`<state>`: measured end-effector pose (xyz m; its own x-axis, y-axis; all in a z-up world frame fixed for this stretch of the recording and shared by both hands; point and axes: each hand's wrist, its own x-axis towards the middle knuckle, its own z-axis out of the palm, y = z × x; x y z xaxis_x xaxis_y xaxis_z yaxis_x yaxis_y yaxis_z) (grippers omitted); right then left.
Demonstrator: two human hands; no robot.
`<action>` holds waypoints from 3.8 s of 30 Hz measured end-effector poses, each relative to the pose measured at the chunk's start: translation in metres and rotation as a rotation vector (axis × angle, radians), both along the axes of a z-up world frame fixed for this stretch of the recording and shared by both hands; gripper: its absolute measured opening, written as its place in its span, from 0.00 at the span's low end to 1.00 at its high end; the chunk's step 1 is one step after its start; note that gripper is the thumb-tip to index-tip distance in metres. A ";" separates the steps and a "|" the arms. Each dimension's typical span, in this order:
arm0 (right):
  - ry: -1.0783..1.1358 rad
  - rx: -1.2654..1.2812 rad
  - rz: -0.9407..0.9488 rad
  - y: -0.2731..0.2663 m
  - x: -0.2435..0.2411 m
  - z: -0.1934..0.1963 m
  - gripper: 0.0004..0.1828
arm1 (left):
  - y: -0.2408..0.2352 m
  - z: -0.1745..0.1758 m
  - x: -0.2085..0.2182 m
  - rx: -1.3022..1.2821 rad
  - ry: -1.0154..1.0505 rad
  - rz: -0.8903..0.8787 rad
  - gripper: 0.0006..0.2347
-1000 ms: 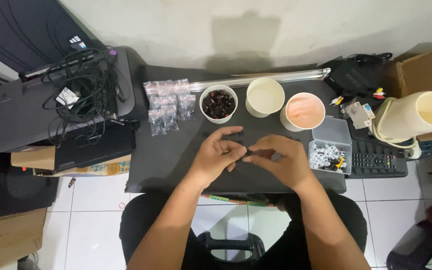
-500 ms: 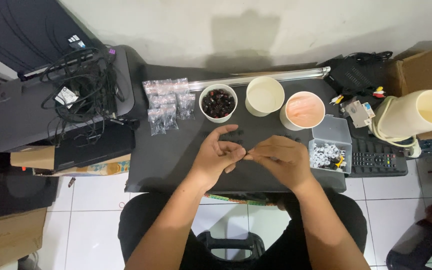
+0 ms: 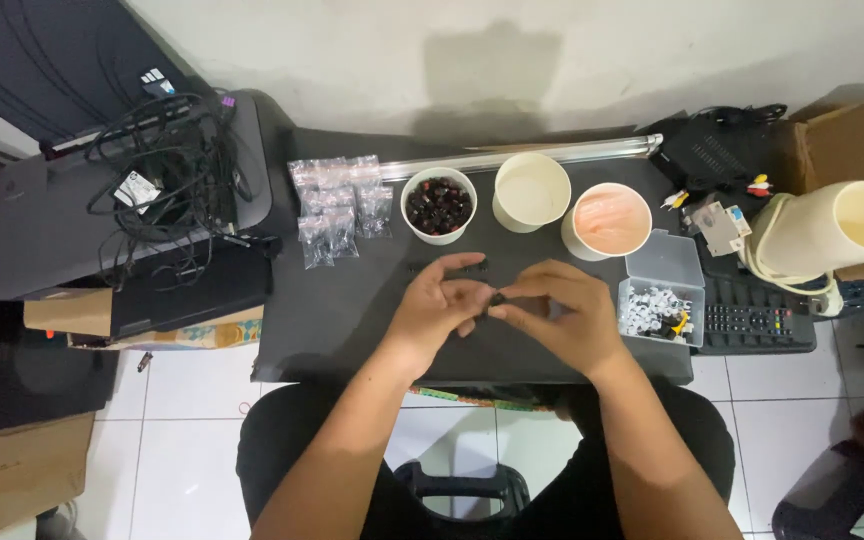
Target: The person sits at a desk and assembles small black electronic components by hand, picking them from a white cup and placing them onto a black mat. They then pick up a small plastic bag and place the assembled components inside it.
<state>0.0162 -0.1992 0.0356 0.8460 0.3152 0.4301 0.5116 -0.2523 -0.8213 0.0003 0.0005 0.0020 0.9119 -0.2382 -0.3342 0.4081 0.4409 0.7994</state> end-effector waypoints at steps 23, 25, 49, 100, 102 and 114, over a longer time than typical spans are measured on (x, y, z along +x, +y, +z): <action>0.067 -0.207 0.053 -0.002 0.001 0.005 0.09 | 0.008 0.014 -0.003 0.183 -0.021 -0.020 0.25; 0.079 -0.228 0.068 -0.002 0.000 0.006 0.09 | 0.009 0.018 -0.003 0.220 -0.024 -0.024 0.25; 0.165 -0.252 0.089 -0.009 -0.001 -0.008 0.07 | 0.006 0.021 -0.001 0.398 -0.071 -0.123 0.25; 0.362 -0.792 0.176 -0.002 -0.013 -0.080 0.11 | 0.004 -0.077 -0.029 1.519 -0.645 -0.440 0.05; 0.427 -0.828 0.183 0.005 -0.015 -0.067 0.12 | 0.005 -0.082 -0.029 1.536 -0.636 -0.437 0.04; 0.460 -0.833 0.000 -0.015 0.002 -0.052 0.15 | -0.006 -0.051 -0.023 1.476 -0.681 -0.329 0.05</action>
<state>0.0179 -0.2140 -0.0162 0.8763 0.3704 -0.3081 0.1828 -0.8473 -0.4986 -0.0228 -0.0051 -0.0494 0.9540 -0.2993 -0.0192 -0.2532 -0.8382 0.4830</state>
